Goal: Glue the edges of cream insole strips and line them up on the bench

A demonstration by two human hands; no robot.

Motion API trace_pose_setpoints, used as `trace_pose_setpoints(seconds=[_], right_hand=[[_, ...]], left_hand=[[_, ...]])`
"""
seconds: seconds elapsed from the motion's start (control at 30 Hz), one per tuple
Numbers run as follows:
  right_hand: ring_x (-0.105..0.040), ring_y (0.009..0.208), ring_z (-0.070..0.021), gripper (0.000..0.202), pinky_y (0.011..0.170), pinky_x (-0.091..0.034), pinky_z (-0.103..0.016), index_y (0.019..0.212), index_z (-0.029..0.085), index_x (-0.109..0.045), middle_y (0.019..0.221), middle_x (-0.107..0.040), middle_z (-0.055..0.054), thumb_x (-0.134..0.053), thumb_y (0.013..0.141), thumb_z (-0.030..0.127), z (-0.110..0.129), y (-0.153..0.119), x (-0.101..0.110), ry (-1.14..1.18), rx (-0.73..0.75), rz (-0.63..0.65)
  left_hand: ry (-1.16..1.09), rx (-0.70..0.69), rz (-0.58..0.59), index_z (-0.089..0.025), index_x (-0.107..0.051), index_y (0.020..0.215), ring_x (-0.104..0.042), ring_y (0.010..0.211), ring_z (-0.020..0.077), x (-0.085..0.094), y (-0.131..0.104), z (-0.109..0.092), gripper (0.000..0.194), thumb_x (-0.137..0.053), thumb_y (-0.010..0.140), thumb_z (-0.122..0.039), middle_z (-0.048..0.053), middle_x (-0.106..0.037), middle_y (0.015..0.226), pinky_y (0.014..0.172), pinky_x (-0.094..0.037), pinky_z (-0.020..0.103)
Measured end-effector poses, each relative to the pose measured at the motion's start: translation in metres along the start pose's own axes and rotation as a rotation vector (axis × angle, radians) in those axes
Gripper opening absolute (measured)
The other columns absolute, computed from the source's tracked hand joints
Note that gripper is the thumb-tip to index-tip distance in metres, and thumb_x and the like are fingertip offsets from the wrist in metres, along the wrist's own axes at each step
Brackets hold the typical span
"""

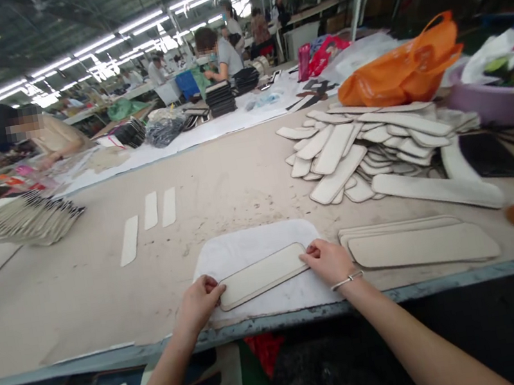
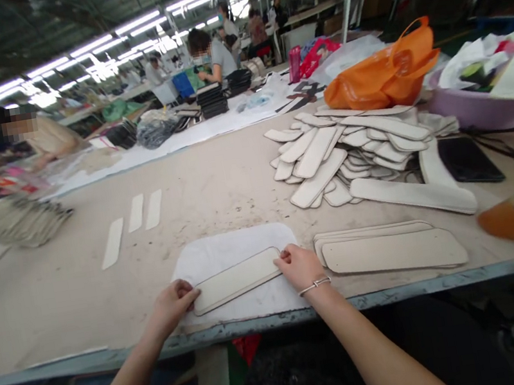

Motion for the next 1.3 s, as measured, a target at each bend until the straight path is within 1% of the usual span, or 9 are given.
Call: trace_pose_setpoints(seconds=[0.13,0.27,0.47,0.63,0.87,0.97,1.07,1.17,1.3], right_hand=[[-0.061,0.067,-0.015,0.012,0.061,-0.039,-0.025,0.073,0.022,-0.063,0.067,-0.065,0.002,-0.06,0.072,0.033,0.001,-0.001,0.001,-0.013,0.007,-0.008],[-0.06,0.066,-0.0135,0.01,0.062,-0.04,-0.024,0.074,0.021,-0.063,0.068,-0.066,0.002,-0.06,0.072,0.03,0.002,-0.001,0.001,0.003,0.014,-0.017],[-0.06,0.067,-0.0124,0.01,0.064,-0.041,-0.023,0.074,0.023,-0.066,0.07,-0.068,0.002,-0.059,0.074,0.029,0.0,0.0,-0.002,0.026,0.024,-0.01],[-0.061,0.067,-0.013,0.011,0.063,-0.041,-0.023,0.074,0.024,-0.067,0.07,-0.068,0.003,-0.058,0.073,0.029,-0.001,0.0,-0.002,0.022,0.032,-0.001],[-0.061,0.067,-0.0136,0.012,0.061,-0.04,-0.023,0.074,0.023,-0.067,0.07,-0.067,0.003,-0.057,0.073,0.031,0.0,0.0,-0.002,-0.015,0.039,0.009],[-0.061,0.066,-0.0138,0.012,0.061,-0.04,-0.024,0.075,0.024,-0.067,0.07,-0.067,0.003,-0.057,0.073,0.032,-0.001,0.0,-0.002,-0.029,0.033,0.018],[-0.061,0.068,-0.0144,0.012,0.062,-0.041,-0.025,0.075,0.025,-0.067,0.071,-0.067,0.004,-0.057,0.073,0.033,-0.001,-0.001,-0.002,-0.044,0.035,0.021],[-0.062,0.069,-0.0148,0.013,0.062,-0.041,-0.025,0.075,0.025,-0.066,0.071,-0.067,0.004,-0.057,0.073,0.034,0.0,-0.001,-0.002,-0.051,0.043,0.017],[-0.062,0.07,-0.0142,0.013,0.062,-0.041,-0.025,0.075,0.025,-0.066,0.072,-0.068,0.004,-0.057,0.073,0.035,0.0,-0.002,-0.002,-0.044,0.046,0.023]], left_hand=[[0.047,-0.011,-0.015,-0.02,-0.052,0.076,-0.058,0.058,0.0152,-0.001,0.001,0.001,0.024,-0.055,0.071,-0.043,-0.001,-0.061,0.06,0.055,-0.037,0.025],[0.103,-0.002,0.01,-0.02,-0.052,0.077,-0.058,0.059,0.0164,-0.002,0.003,0.002,0.028,-0.053,0.072,-0.047,-0.001,-0.061,0.06,0.055,-0.036,0.025],[0.148,0.009,0.001,-0.02,-0.053,0.077,-0.059,0.062,0.0181,-0.002,0.006,0.005,0.034,-0.053,0.07,-0.054,-0.002,-0.061,0.061,0.056,-0.037,0.026],[0.097,0.034,-0.023,-0.02,-0.053,0.08,-0.059,0.061,0.017,-0.004,0.005,0.01,0.037,-0.055,0.068,-0.055,-0.002,-0.062,0.062,0.056,-0.038,0.025],[0.021,0.048,-0.059,-0.019,-0.053,0.078,-0.059,0.059,0.0152,0.0,-0.002,0.003,0.031,-0.058,0.067,-0.047,-0.002,-0.061,0.062,0.055,-0.039,0.025],[-0.06,0.037,-0.068,-0.019,-0.053,0.084,-0.059,0.059,0.0148,0.0,-0.004,0.005,0.032,-0.059,0.066,-0.045,-0.002,-0.061,0.065,0.056,-0.041,0.025],[-0.146,0.036,-0.079,-0.019,-0.051,0.093,-0.06,0.059,0.014,0.0,-0.005,0.014,0.037,-0.059,0.067,-0.044,-0.002,-0.06,0.072,0.058,-0.043,0.025],[-0.117,0.009,-0.068,-0.02,-0.052,0.096,-0.06,0.062,0.0142,-0.001,-0.008,0.02,0.038,-0.058,0.068,-0.045,-0.002,-0.06,0.076,0.061,-0.044,0.026],[-0.053,-0.03,-0.087,-0.019,-0.054,0.097,-0.059,0.065,0.0145,-0.001,-0.013,0.019,0.038,-0.058,0.068,-0.043,0.0,-0.061,0.077,0.064,-0.045,0.026]])
Point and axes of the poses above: each hand's wrist, its own y-axis towards the middle knuckle, its own x-axis out of the back of the hand, z = x × y, the point moved 5 cm from there along y, towards the middle knuckle
